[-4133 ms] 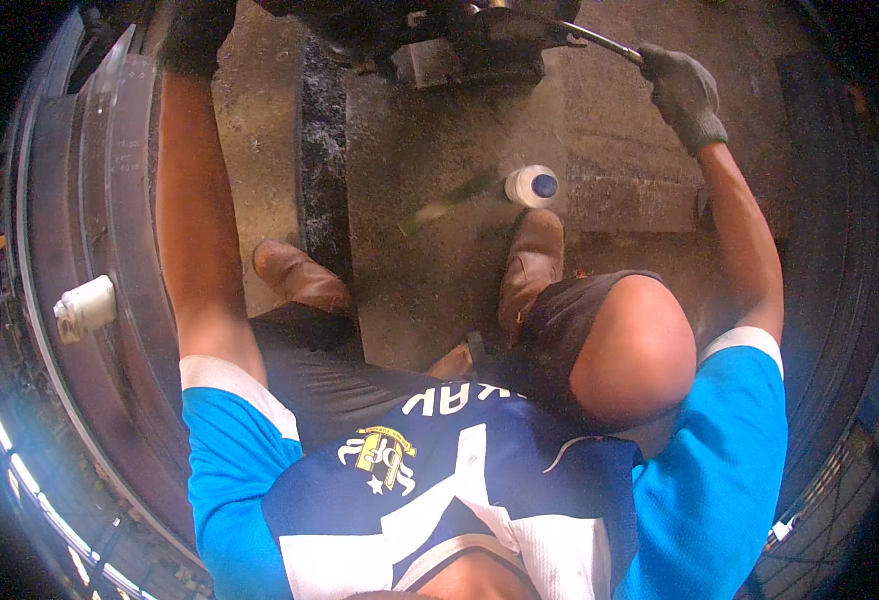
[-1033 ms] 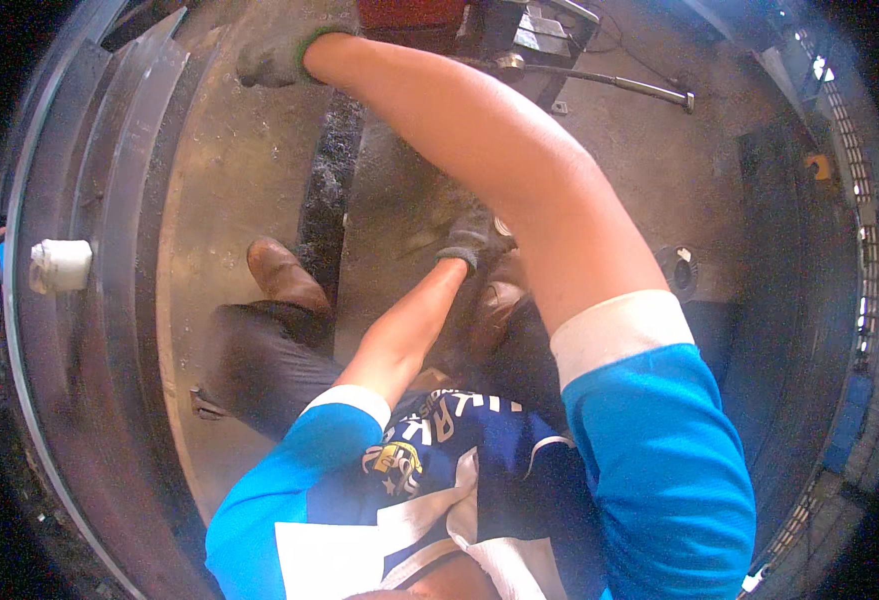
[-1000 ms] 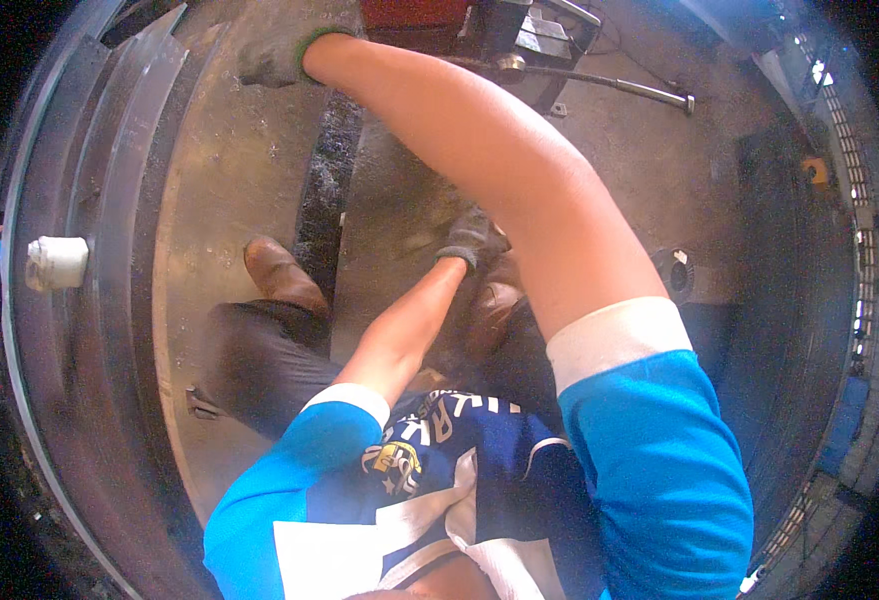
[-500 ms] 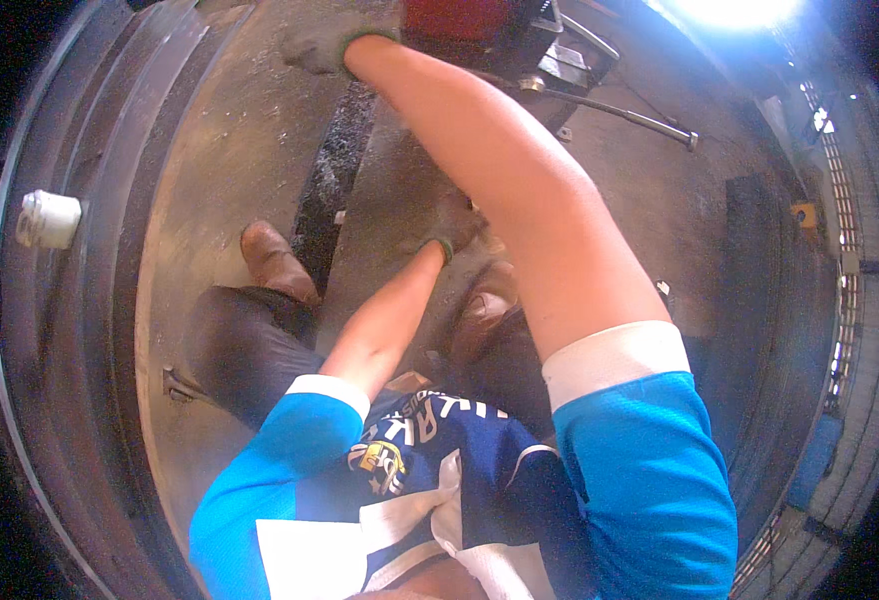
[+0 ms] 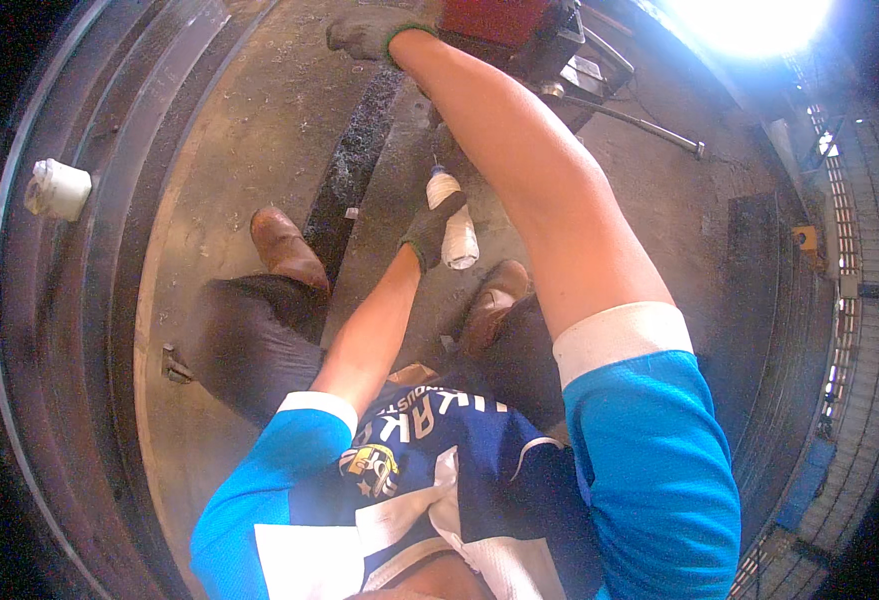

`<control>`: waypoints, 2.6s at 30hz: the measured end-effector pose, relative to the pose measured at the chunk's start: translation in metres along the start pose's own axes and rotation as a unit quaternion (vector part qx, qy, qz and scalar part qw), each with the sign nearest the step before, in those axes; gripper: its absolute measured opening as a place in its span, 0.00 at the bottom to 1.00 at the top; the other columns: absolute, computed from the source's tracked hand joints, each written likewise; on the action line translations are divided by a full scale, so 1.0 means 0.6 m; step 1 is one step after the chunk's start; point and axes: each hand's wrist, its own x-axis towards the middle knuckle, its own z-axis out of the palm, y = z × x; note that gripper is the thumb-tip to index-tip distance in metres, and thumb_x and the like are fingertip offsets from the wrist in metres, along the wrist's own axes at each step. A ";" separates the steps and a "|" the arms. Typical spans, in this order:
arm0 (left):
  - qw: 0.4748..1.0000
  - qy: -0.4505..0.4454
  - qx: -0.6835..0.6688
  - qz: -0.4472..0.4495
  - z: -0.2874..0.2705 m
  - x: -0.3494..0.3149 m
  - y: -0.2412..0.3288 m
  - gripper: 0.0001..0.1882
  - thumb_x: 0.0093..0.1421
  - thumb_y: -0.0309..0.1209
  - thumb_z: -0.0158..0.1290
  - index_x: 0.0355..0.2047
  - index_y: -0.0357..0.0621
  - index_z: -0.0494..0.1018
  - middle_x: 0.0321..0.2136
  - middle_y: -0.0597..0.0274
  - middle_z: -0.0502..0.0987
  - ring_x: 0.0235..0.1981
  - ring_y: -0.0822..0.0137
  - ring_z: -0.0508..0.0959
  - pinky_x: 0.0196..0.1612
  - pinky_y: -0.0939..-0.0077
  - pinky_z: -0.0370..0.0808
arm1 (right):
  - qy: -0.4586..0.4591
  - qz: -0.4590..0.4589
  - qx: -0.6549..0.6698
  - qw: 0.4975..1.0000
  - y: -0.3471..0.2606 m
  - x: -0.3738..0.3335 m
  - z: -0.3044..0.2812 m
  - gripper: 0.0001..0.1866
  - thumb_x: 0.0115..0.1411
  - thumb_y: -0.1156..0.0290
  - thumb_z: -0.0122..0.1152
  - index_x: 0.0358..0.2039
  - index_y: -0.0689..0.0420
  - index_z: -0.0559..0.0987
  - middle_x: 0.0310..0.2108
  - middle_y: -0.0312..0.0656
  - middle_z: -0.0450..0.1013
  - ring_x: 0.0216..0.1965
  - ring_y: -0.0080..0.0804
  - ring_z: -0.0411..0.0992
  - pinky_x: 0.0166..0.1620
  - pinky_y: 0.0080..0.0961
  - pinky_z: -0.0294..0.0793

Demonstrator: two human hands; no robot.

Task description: The person operates a drill press to create holes in a metal plate. They apply liquid from a bottle to the drilling site, adjust the machine's handle, and clear away metal shavings with their gloved hands.

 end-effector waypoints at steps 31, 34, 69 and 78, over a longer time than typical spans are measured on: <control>0.709 -0.066 0.694 0.102 -0.122 0.059 0.301 0.33 0.46 0.46 0.73 0.48 0.41 0.80 0.41 0.52 0.84 0.40 0.57 0.84 0.45 0.60 0.81 | -0.086 0.041 0.075 0.993 0.003 0.000 -0.007 0.16 0.63 0.65 0.55 0.48 0.47 0.84 0.37 0.42 0.80 0.36 0.35 0.76 0.39 0.36 0.75; 0.579 -0.081 0.805 0.098 -0.143 0.050 0.384 0.32 0.44 0.45 0.74 0.48 0.43 0.80 0.40 0.52 0.85 0.40 0.57 0.84 0.45 0.59 0.81 | -0.080 0.051 0.097 0.991 -0.003 0.004 -0.015 0.15 0.63 0.65 0.55 0.47 0.47 0.84 0.34 0.41 0.80 0.31 0.34 0.76 0.34 0.36 0.75; 0.583 0.011 0.798 0.150 -0.139 0.036 0.495 0.37 0.40 0.49 0.75 0.50 0.48 0.81 0.45 0.54 0.85 0.47 0.53 0.83 0.51 0.59 0.79 | -0.082 0.029 -0.048 0.995 -0.026 0.027 -0.025 0.21 0.59 0.70 0.59 0.53 0.49 0.83 0.41 0.44 0.82 0.36 0.36 0.79 0.36 0.41 0.75; 0.618 -0.044 0.768 0.160 -0.187 0.091 0.487 0.38 0.46 0.50 0.72 0.56 0.46 0.78 0.47 0.51 0.84 0.48 0.56 0.83 0.52 0.58 0.78 | -0.032 0.054 0.046 0.997 -0.033 -0.003 -0.042 0.21 0.58 0.66 0.60 0.53 0.49 0.83 0.49 0.42 0.79 0.48 0.33 0.75 0.49 0.40 0.73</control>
